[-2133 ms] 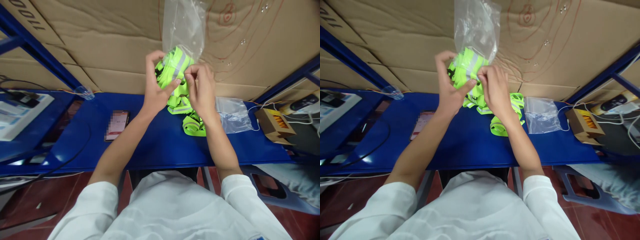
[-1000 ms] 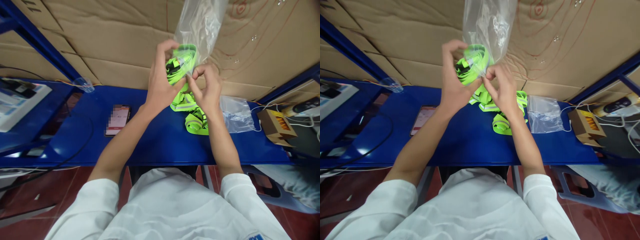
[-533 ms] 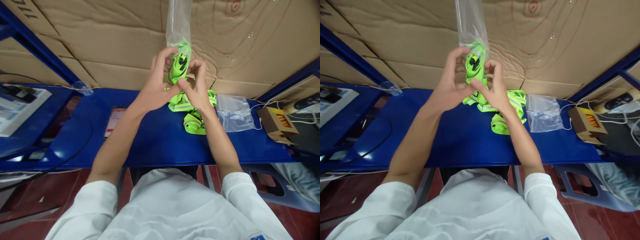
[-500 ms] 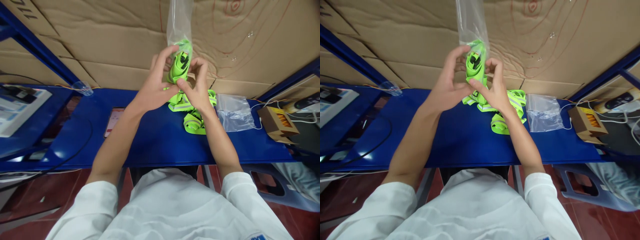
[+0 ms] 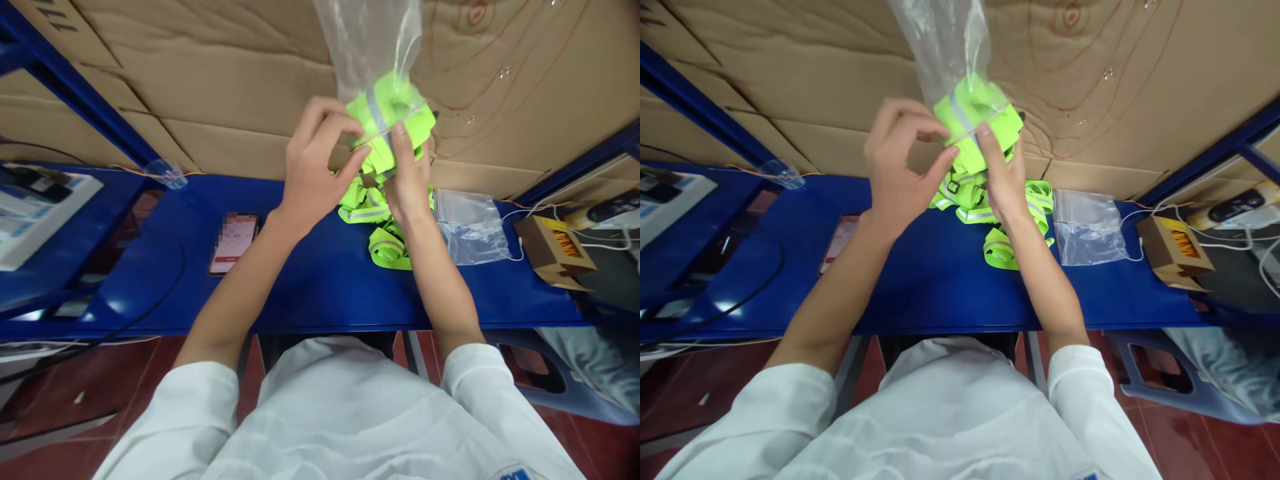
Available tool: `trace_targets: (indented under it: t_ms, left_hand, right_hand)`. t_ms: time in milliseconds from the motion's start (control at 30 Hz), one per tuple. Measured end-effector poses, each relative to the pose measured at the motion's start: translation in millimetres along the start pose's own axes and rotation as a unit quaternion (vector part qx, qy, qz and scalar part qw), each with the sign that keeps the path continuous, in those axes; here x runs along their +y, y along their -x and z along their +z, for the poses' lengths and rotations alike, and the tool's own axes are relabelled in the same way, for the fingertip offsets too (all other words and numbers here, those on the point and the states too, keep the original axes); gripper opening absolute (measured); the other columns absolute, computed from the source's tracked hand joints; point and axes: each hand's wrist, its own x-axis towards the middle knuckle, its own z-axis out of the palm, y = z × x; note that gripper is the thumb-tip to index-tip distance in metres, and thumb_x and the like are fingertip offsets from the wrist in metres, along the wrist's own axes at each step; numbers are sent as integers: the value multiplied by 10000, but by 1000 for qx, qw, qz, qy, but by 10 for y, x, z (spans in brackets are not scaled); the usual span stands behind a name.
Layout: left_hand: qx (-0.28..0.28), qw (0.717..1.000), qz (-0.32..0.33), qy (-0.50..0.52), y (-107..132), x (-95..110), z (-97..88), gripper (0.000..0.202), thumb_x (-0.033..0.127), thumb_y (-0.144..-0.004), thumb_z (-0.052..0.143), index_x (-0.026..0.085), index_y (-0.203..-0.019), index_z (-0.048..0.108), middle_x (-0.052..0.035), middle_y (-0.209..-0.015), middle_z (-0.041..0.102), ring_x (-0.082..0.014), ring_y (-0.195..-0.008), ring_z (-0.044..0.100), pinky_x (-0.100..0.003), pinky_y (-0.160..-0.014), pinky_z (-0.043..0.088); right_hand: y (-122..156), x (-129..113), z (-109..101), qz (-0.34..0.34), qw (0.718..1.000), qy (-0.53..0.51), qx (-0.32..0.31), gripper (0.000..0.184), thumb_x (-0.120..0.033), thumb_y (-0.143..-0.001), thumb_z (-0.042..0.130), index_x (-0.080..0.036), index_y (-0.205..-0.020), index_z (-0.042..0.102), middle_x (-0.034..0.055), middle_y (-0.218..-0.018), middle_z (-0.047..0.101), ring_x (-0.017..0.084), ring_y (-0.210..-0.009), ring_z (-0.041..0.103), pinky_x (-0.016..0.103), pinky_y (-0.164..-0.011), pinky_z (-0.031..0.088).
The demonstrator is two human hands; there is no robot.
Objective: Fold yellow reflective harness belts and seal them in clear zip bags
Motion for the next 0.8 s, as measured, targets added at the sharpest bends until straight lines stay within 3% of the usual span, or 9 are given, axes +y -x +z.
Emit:
trace_targets:
  t_ms: [133,333,433,500,567,633,700,800]
  left_hand:
    - [-29,997,-56,43,0,-66,0,249,550,-970,680,344,-1099,737,-74,-1194,632,-272,-1114,539,-433,-1048,455]
    - [22,1000,7,-2,86,-79,105,448,631,-1040,457,277,-1140,713,-121,-1188,642,-275,-1101,553,-439,-1049,425]
    - [22,999,11,23,113,-67,129,435,600,-1051,467,263,-1215,690,-125,-1233,631,-269,-1197,550,-447,-1117,422]
    - [15,999,10,48,120,-89,131,429,599,-1026,549,271,-1273,674,-113,-1292,636,-271,-1271,529,-457,-1130,443]
    - [17,996,-13,87,123,-113,131,468,635,-964,650,292,-1283,663,-84,-1305,661,-261,-1257,541,-443,-1085,487]
    - [18,994,-46,99,119,-108,127,489,664,-952,655,293,-1270,652,-66,-1261,698,-236,-1182,584,-417,-1038,512]
    - [22,997,-61,45,109,-58,114,432,624,-1022,565,260,-1242,645,-75,-1209,723,-216,-1111,624,-415,-1025,519]
    - [32,996,-10,-81,108,56,96,307,471,-1104,430,244,-1138,634,-85,-1112,738,-197,-1024,663,-391,-959,530]
  right_hand:
    - [-60,51,-22,4,999,-41,8,619,-773,-987,368,-382,-1450,492,67,-1429,685,271,-1233,717,483,-883,669]
    - [11,39,94,-23,996,-10,81,633,-705,-1055,231,-384,-1566,423,87,-1404,683,242,-1329,675,502,-993,643]
    - [-10,65,75,-29,996,0,90,685,-698,-1059,168,-398,-1658,311,81,-1373,687,234,-1375,641,517,-992,634]
    - [-47,68,14,-27,997,26,63,687,-733,-1037,233,-465,-1667,292,54,-1300,710,246,-1372,637,517,-946,639]
    - [-77,23,-41,-10,998,39,38,689,-766,-1005,315,-493,-1637,357,47,-1253,724,271,-1332,656,518,-908,639]
    - [-80,-81,-53,16,998,-15,53,687,-791,-980,354,-443,-1557,489,55,-1260,721,292,-1282,682,528,-906,637]
    - [-55,-223,-17,38,988,-125,83,627,-793,-955,432,-400,-1409,611,44,-1287,712,286,-1302,675,521,-968,629]
    - [5,-404,71,60,965,-237,92,531,-765,-896,586,-380,-1253,665,11,-1323,690,246,-1402,614,482,-1139,564]
